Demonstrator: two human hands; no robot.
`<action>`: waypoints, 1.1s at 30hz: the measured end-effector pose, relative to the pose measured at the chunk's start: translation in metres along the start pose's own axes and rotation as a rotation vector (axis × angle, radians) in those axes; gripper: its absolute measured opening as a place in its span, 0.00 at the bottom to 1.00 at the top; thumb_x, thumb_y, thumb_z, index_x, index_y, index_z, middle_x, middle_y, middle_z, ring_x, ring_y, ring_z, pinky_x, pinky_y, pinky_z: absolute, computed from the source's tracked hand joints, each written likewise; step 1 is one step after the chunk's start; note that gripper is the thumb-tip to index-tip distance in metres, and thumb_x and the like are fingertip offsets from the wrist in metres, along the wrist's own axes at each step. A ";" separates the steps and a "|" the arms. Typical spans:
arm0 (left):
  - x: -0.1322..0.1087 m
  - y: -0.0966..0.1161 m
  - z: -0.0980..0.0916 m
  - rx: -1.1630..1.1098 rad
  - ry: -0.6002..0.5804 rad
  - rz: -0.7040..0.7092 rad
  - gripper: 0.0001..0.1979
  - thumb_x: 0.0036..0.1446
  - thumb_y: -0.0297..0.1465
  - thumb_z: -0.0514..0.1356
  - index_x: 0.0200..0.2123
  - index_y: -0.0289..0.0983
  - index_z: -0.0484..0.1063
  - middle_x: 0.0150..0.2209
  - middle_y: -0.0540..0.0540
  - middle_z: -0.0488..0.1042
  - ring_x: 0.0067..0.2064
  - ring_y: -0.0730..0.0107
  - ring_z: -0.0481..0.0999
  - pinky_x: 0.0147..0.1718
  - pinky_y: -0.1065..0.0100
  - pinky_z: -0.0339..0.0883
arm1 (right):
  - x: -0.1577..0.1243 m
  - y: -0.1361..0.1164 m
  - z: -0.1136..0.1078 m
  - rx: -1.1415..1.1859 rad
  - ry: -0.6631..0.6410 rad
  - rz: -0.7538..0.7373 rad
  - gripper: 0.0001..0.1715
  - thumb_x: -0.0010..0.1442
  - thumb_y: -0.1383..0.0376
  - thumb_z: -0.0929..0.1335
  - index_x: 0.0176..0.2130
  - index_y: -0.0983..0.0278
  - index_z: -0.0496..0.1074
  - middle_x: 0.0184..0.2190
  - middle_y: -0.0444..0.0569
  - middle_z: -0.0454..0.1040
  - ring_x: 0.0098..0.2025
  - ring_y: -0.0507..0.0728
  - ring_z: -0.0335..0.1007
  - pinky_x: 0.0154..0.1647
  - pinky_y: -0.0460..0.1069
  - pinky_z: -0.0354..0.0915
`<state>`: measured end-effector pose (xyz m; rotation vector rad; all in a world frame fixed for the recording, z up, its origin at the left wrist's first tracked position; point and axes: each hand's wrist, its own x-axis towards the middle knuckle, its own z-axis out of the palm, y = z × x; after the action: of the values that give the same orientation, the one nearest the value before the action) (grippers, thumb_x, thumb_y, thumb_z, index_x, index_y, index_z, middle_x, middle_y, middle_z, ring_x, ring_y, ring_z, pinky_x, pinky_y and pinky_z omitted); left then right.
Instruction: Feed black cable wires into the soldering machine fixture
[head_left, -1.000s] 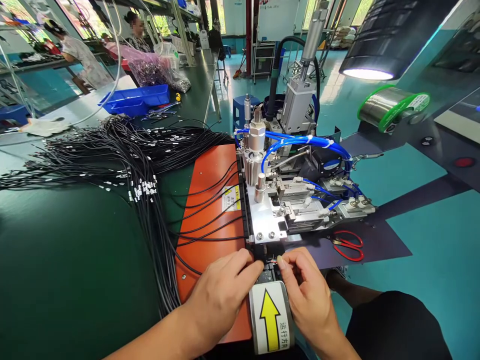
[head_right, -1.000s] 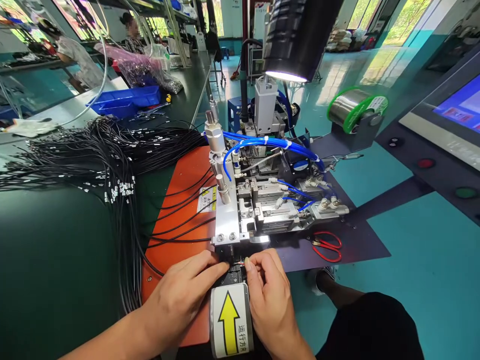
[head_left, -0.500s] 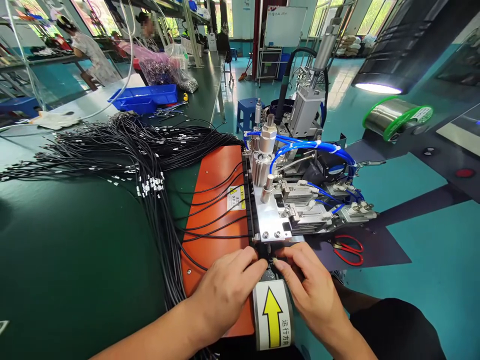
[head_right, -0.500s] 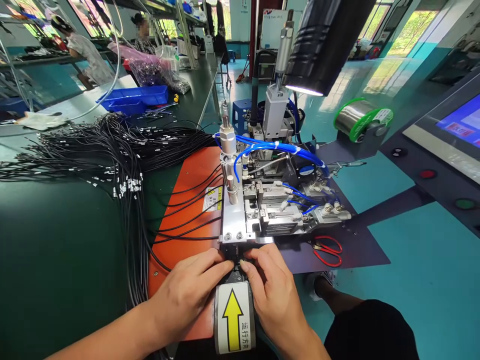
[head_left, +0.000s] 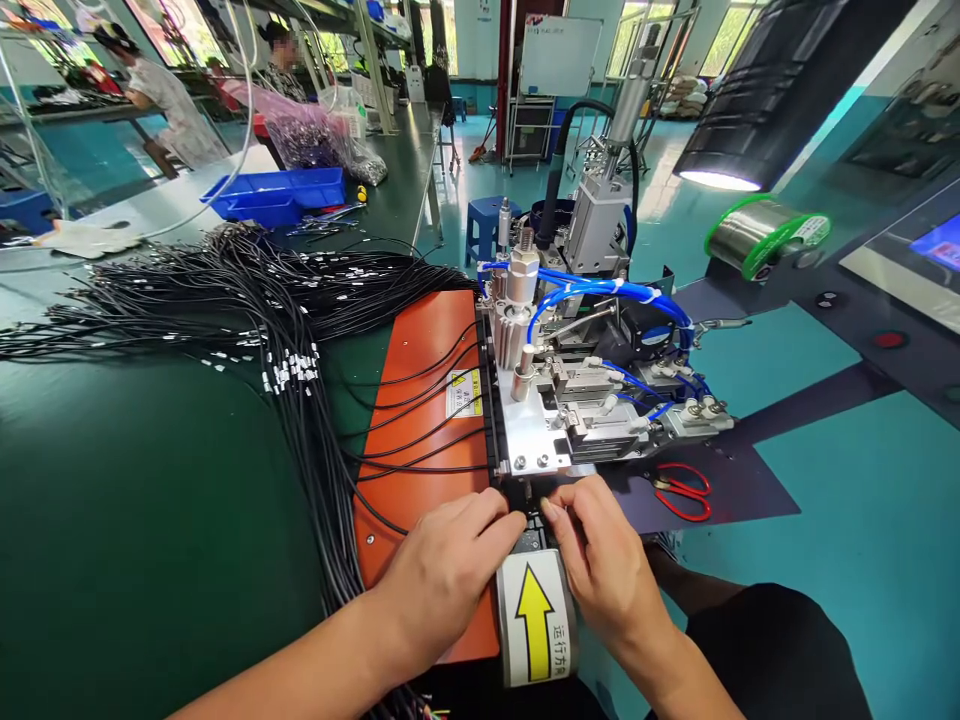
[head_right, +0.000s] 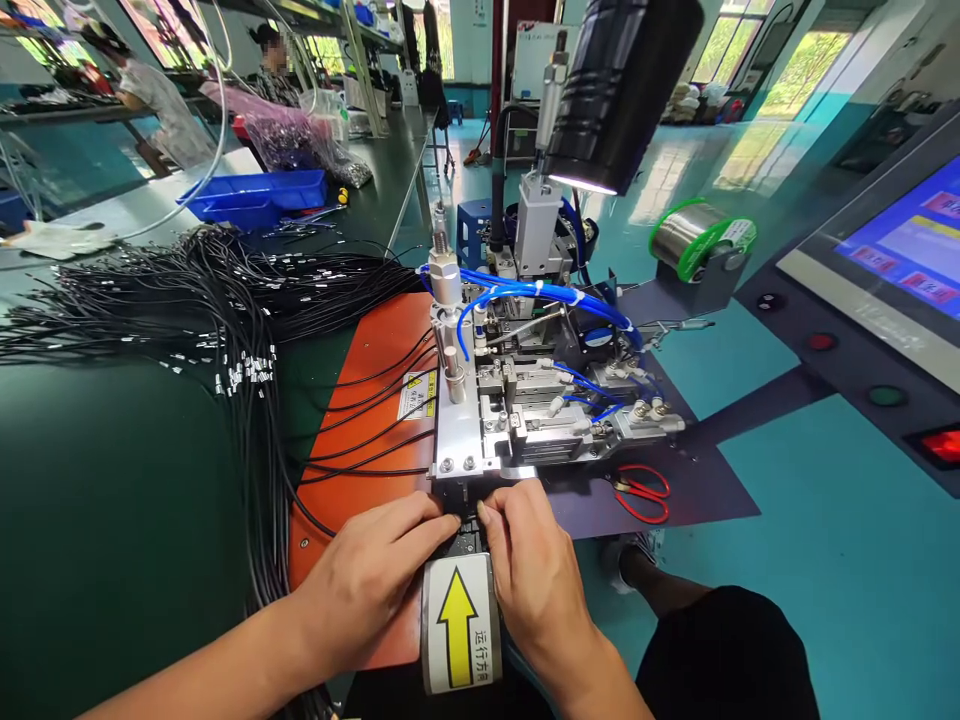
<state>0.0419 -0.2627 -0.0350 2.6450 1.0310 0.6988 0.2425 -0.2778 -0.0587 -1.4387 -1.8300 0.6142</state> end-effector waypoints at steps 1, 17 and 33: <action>0.000 0.000 0.000 0.003 0.002 0.001 0.13 0.69 0.25 0.48 0.45 0.32 0.73 0.34 0.44 0.70 0.33 0.64 0.69 0.30 0.65 0.67 | -0.001 0.001 -0.001 0.014 0.032 0.001 0.10 0.71 0.65 0.60 0.37 0.61 0.67 0.34 0.47 0.66 0.36 0.56 0.67 0.39 0.51 0.63; 0.002 0.002 -0.001 0.014 -0.017 -0.021 0.15 0.70 0.27 0.47 0.45 0.32 0.73 0.34 0.44 0.70 0.33 0.65 0.70 0.30 0.65 0.68 | 0.007 -0.002 -0.017 0.059 -0.068 -0.038 0.09 0.69 0.66 0.63 0.44 0.60 0.73 0.35 0.48 0.68 0.34 0.55 0.69 0.34 0.49 0.66; 0.002 0.001 0.000 0.030 0.007 0.000 0.15 0.70 0.26 0.47 0.44 0.31 0.73 0.34 0.44 0.70 0.33 0.65 0.69 0.29 0.65 0.68 | 0.001 0.005 -0.006 0.021 -0.045 0.003 0.10 0.72 0.66 0.60 0.40 0.61 0.68 0.35 0.48 0.66 0.37 0.57 0.68 0.41 0.51 0.64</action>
<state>0.0441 -0.2620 -0.0338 2.6699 1.0519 0.6987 0.2501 -0.2763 -0.0584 -1.4242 -1.8514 0.6705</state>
